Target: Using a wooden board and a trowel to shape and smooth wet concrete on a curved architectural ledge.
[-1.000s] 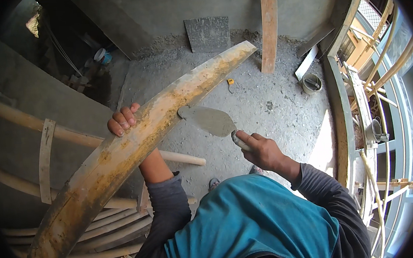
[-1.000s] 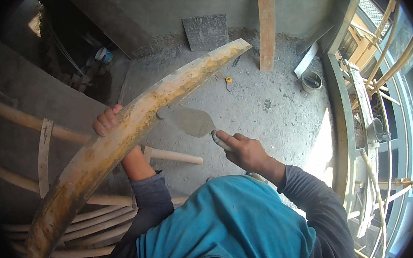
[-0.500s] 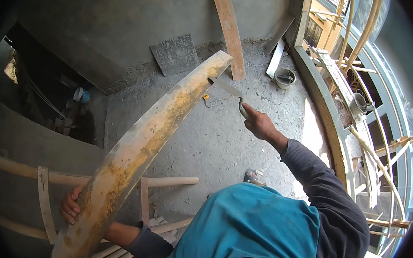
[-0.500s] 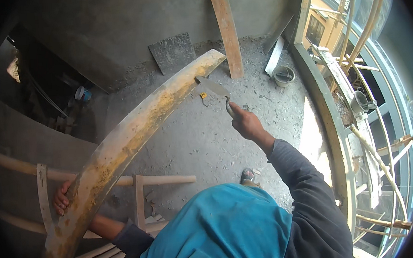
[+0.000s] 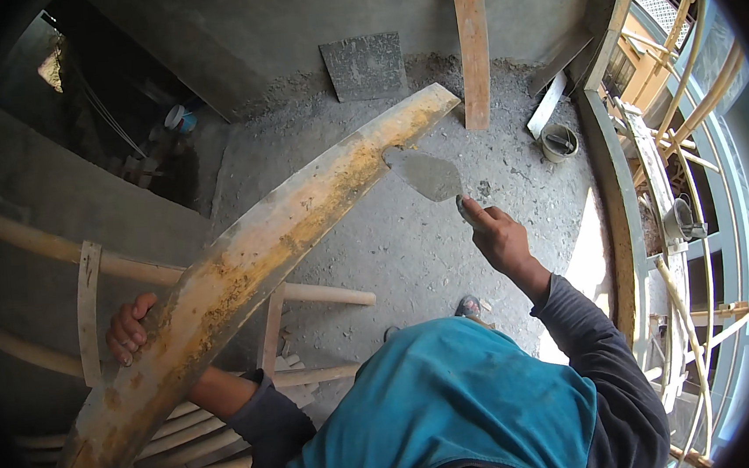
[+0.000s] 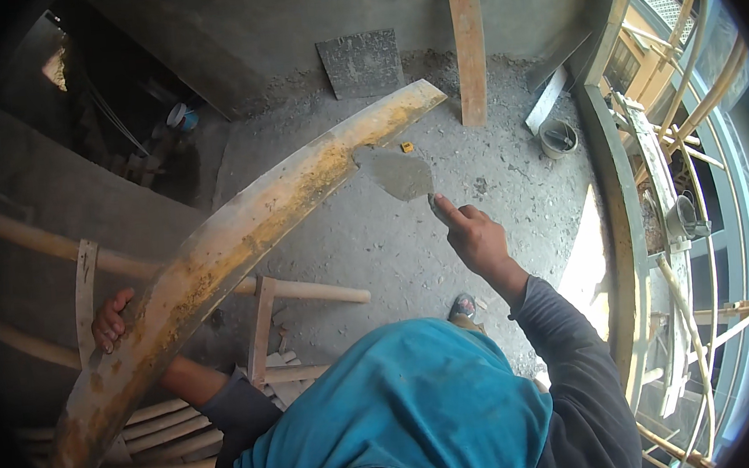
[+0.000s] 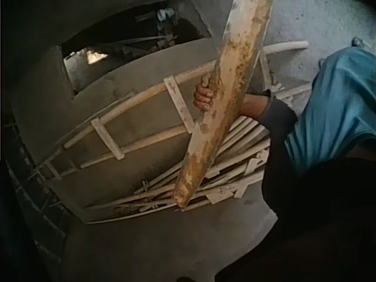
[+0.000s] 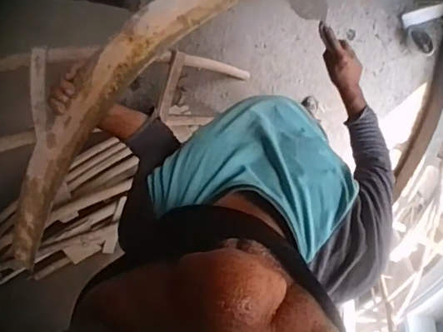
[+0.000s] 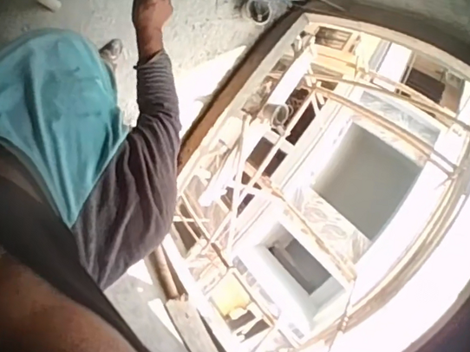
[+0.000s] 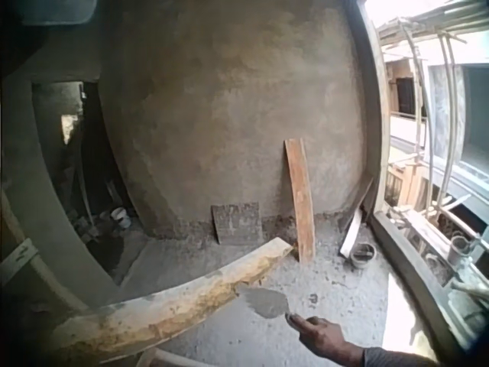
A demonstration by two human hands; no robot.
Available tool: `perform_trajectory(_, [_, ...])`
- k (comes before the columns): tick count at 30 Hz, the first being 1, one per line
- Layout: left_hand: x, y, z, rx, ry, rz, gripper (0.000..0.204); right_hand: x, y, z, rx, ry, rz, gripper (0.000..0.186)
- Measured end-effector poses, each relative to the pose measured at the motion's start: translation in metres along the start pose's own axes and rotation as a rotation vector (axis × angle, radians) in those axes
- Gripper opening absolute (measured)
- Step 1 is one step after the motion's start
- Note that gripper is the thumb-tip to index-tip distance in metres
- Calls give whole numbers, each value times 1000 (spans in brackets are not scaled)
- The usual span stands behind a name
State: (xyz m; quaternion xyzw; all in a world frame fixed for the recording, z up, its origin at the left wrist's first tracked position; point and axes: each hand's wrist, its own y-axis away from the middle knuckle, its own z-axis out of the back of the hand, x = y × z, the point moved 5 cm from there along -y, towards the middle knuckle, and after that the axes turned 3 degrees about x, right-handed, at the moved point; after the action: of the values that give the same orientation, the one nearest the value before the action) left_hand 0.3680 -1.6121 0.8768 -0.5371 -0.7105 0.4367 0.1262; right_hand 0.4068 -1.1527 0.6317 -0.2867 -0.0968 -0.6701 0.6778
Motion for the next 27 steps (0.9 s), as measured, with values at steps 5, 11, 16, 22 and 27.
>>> perform_trajectory(5, [3,-1,4,-76,-33,-34,18,12,6,-1,51,-13,166,66])
perform_trajectory(11, [7,1,16,-91,-69,-23,21,14,-1,2,143,66,1,68])
perform_trajectory(16, [13,-6,19,-61,-13,18,22,48,20,-12,197,-290,188,68])
perform_trajectory(22, [-19,-8,-9,84,-16,71,15,-41,3,-32,39,-337,-116,69])
perform_trajectory(27, [-86,-4,-15,-28,139,84,15,-139,-10,-41,61,-287,-334,67])
